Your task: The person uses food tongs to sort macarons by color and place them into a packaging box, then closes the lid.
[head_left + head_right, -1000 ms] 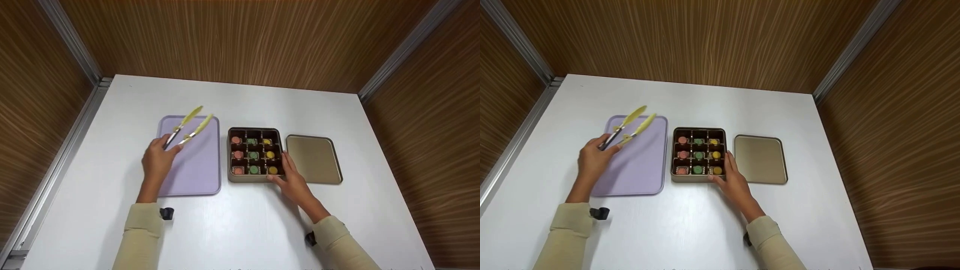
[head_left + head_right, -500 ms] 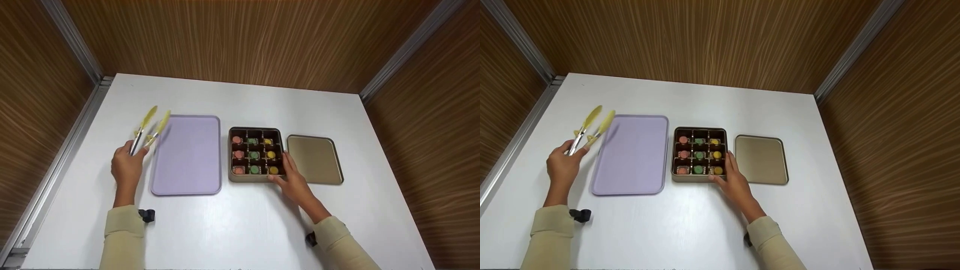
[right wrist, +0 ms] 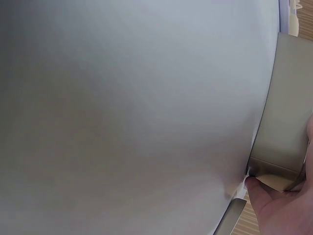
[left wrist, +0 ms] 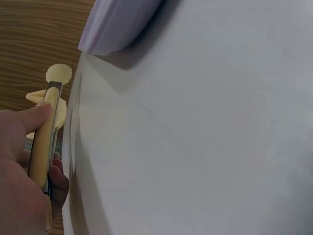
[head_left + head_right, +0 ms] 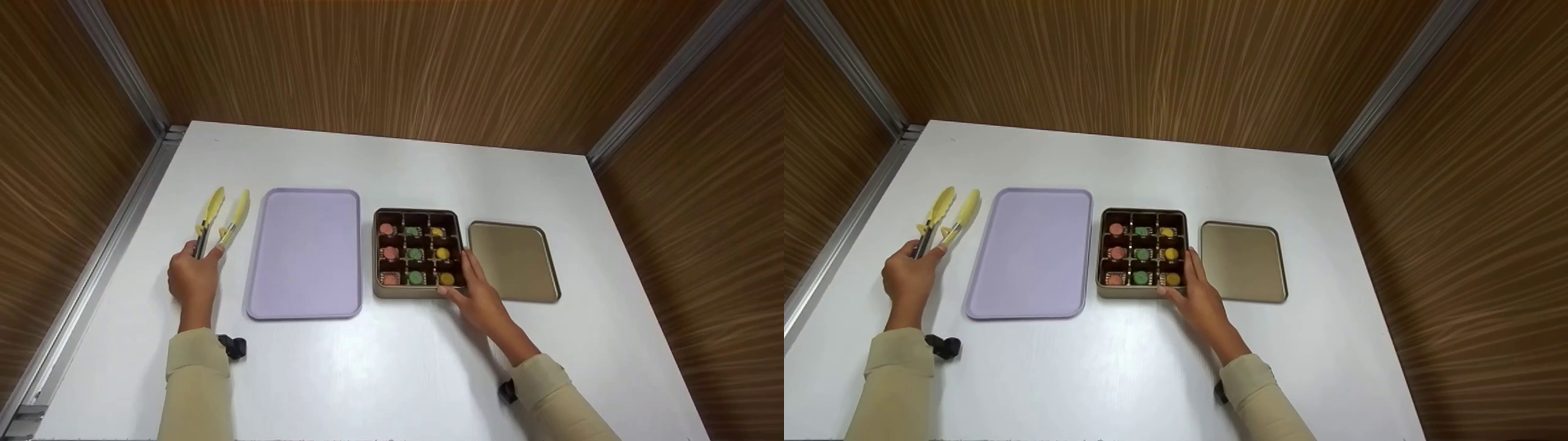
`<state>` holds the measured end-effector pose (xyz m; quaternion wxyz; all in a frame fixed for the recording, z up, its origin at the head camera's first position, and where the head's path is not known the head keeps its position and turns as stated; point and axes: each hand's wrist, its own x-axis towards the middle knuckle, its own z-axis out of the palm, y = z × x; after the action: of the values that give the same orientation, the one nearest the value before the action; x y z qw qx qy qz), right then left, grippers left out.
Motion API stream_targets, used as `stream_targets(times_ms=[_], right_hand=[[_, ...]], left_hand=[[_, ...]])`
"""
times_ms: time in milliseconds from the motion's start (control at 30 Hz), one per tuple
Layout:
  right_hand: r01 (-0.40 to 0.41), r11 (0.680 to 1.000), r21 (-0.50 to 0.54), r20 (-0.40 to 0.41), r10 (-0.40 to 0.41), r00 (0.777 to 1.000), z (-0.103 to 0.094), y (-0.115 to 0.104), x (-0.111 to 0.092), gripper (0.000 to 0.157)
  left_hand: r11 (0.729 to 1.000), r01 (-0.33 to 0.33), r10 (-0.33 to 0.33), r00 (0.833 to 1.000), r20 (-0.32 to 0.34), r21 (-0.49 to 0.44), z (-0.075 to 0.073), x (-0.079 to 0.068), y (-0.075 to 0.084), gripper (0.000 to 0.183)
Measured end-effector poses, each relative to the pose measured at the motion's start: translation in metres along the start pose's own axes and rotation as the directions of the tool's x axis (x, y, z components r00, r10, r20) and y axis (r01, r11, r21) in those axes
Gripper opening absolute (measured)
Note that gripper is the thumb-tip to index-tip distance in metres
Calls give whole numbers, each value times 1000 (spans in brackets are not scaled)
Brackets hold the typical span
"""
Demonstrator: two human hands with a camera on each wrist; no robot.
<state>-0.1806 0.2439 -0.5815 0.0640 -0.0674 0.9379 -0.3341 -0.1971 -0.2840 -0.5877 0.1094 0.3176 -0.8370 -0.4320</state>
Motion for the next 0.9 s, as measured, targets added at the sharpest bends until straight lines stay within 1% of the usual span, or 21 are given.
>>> stream_targets(times_ms=[100, 200, 300, 433, 600, 900], right_hand=[[0, 1000, 5, -1, 0, 1000, 0, 0, 0, 106], [-4, 1000, 9, -5, 4, 1000, 0, 0, 0, 106], [-8, 1000, 11, -4, 9, 1000, 0, 0, 0, 106], [-8, 1000, 10, -2, 8, 1000, 1, 0, 1, 106], [-2, 1000, 1, -1, 2, 1000, 1, 0, 1, 106], [1, 1000, -1, 2, -1, 1000, 0, -1, 1, 107]], left_hand=[[1000, 1, -1, 1000, -2, 9, 0, 1, -2, 52], [1000, 0, 0, 1000, 4, 18, 1, 1, -2, 56], [999, -24, 24, 1000, -7, 43, 4, 0, -2, 62], [995, -75, 78, 996, -43, 59, 7, -3, -2, 68], [992, -118, 119, 991, -56, 34, 9, -3, -6, 68], [994, -107, 106, 994, -31, -22, 8, -4, -9, 73]])
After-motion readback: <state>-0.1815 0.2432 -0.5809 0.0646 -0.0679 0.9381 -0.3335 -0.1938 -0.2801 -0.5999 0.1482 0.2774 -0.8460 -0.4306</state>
